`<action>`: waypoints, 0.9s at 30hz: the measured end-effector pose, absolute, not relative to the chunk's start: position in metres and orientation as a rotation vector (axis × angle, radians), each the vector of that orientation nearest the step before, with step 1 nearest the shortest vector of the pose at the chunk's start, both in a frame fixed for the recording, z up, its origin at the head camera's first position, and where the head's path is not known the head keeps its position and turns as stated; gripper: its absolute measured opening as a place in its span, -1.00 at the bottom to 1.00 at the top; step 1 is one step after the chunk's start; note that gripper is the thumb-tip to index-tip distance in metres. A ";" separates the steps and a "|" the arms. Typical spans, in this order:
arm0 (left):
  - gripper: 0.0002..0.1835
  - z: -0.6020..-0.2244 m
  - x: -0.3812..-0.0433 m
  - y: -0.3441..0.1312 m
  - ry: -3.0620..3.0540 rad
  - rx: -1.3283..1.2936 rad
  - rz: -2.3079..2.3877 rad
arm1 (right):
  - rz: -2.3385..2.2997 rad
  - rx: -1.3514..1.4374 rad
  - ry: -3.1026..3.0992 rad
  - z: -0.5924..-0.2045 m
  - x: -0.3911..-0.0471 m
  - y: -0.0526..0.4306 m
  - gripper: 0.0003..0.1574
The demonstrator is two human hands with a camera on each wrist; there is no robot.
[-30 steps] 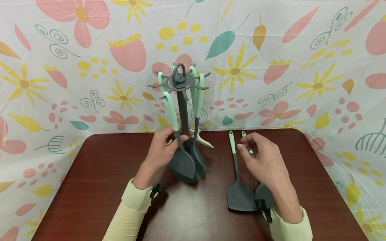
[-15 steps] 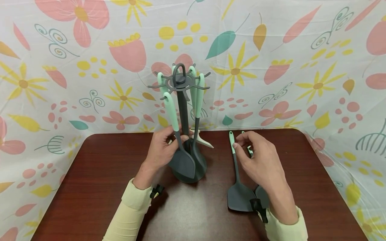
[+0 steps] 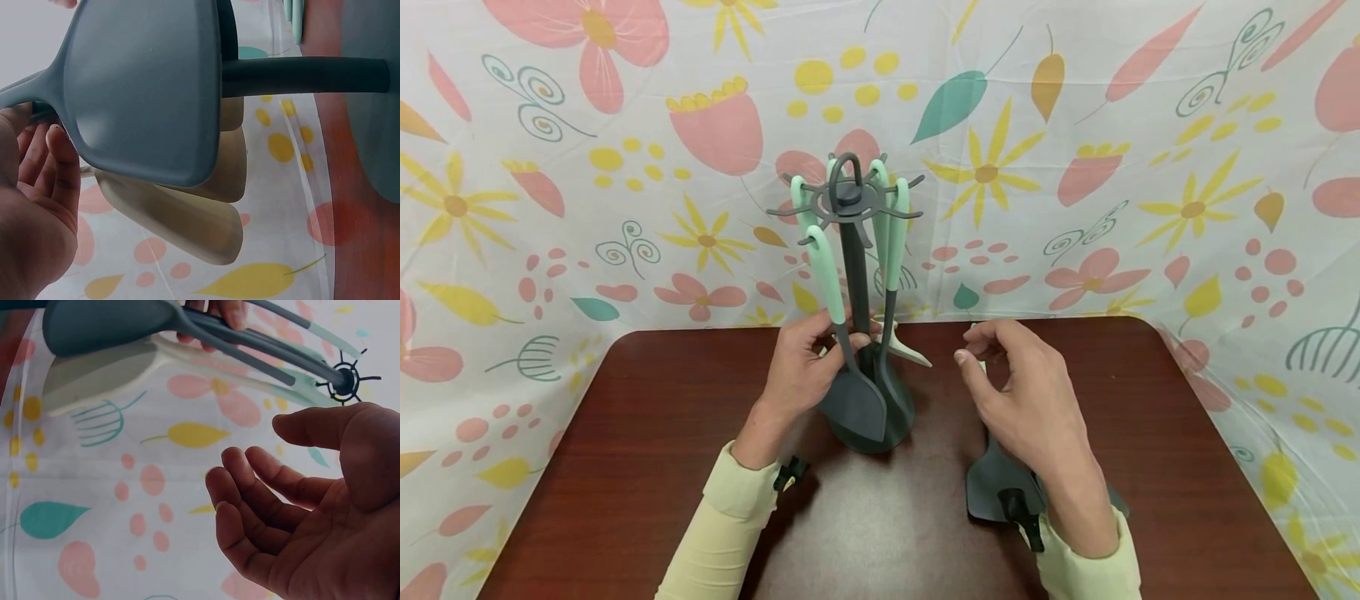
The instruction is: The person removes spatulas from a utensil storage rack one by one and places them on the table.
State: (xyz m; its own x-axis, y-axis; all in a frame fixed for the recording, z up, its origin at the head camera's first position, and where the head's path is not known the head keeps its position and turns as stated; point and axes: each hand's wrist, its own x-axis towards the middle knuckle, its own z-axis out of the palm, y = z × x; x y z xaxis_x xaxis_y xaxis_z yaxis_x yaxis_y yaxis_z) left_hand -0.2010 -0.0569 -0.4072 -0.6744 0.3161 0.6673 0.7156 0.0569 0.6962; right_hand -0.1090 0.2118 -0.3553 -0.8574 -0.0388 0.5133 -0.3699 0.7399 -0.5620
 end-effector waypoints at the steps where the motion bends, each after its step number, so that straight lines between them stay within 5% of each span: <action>1: -0.81 -0.407 -0.201 -0.057 -2.004 -1.036 -1.651 | 0.938 0.316 -2.462 -0.355 -0.109 0.211 -0.76; 27: -0.78 -0.407 -0.199 -0.057 -1.976 -1.034 -1.630 | 1.056 0.499 -2.356 -0.349 -0.108 0.174 -0.64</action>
State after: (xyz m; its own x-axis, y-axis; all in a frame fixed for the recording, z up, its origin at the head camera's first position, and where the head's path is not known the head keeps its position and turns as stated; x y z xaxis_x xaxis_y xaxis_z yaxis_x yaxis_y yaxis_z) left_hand -0.1993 -0.0570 -0.4074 -0.6587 0.2983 0.6908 0.7349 0.0582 0.6756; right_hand -0.1083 0.1742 -0.3491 -0.8043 -0.1216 0.5816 -0.5151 0.6306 -0.5806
